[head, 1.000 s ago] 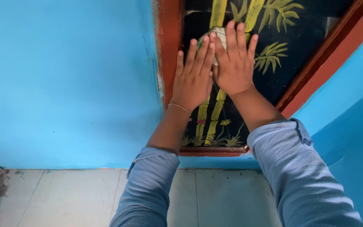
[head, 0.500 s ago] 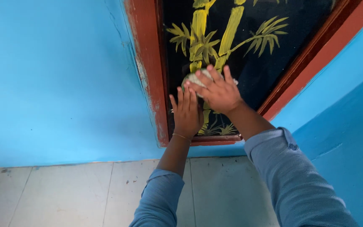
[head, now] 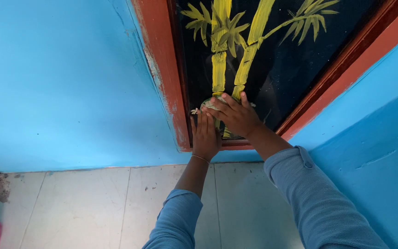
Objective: Wiping a decorative glass panel on a door with a cloth
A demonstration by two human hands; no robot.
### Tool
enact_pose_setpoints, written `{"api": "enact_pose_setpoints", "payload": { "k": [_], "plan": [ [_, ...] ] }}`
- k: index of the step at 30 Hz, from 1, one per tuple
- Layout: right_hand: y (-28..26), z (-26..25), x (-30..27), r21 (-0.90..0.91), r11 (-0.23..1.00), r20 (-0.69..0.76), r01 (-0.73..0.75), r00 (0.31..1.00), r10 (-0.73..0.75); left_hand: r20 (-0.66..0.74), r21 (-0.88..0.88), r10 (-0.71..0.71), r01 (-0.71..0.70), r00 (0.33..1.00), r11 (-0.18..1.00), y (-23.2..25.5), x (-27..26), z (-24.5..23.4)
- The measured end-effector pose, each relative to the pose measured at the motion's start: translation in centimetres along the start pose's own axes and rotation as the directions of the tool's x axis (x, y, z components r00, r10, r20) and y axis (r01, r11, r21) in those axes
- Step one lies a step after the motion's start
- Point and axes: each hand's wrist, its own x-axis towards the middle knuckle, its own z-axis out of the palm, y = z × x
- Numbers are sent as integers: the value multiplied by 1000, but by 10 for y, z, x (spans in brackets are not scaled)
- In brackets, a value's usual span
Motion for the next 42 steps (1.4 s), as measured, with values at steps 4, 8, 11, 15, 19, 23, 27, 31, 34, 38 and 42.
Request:
{"api": "enact_pose_setpoints", "payload": {
  "k": [4, 8, 11, 15, 19, 23, 27, 31, 34, 38, 42],
  "plan": [
    [-5, 18, -39, 46, 998, 132, 32, 991, -37, 37, -25, -12, 13, 999, 1000, 2, -9, 3],
    [-8, 22, -54, 112, 992, 237, 66, 967, -91, 48, -66, -48, 51, 998, 997, 7, -20, 15],
    [-4, 8, -42, 147, 983, 205, 108, 969, -137, 44, -100, -77, 81, 996, 992, 11, -23, 16],
    [0, 4, -41, 164, 975, 196, 151, 963, -182, 31, -168, -94, 97, 995, 981, 7, -28, 12],
    [10, -15, -28, 115, 963, 220, 244, 939, -265, -83, -293, -183, 151, 980, 944, 0, -21, 4],
    [31, -15, -28, 92, 961, 146, 261, 951, -273, -69, -288, -148, 122, 987, 950, 7, 2, -23],
    [50, -12, -45, 91, 976, 131, 199, 969, -209, 18, -335, -131, 129, 991, 933, 17, 17, -20],
    [69, -34, -21, 88, 991, 279, 102, 953, -122, 29, -545, -182, 169, 983, 821, 35, 43, -30],
    [76, -52, 3, 174, 970, 381, -170, 920, 93, 39, -609, -186, 170, 982, 774, 51, 74, -49],
    [87, -42, 1, 295, 816, 353, -498, 850, 391, 33, -554, -92, 95, 995, 827, 67, 115, -83],
    [105, -60, 46, 403, 845, 161, -350, 937, 311, -164, -458, 28, -101, 986, 883, 70, 147, -100]
  ]
}}
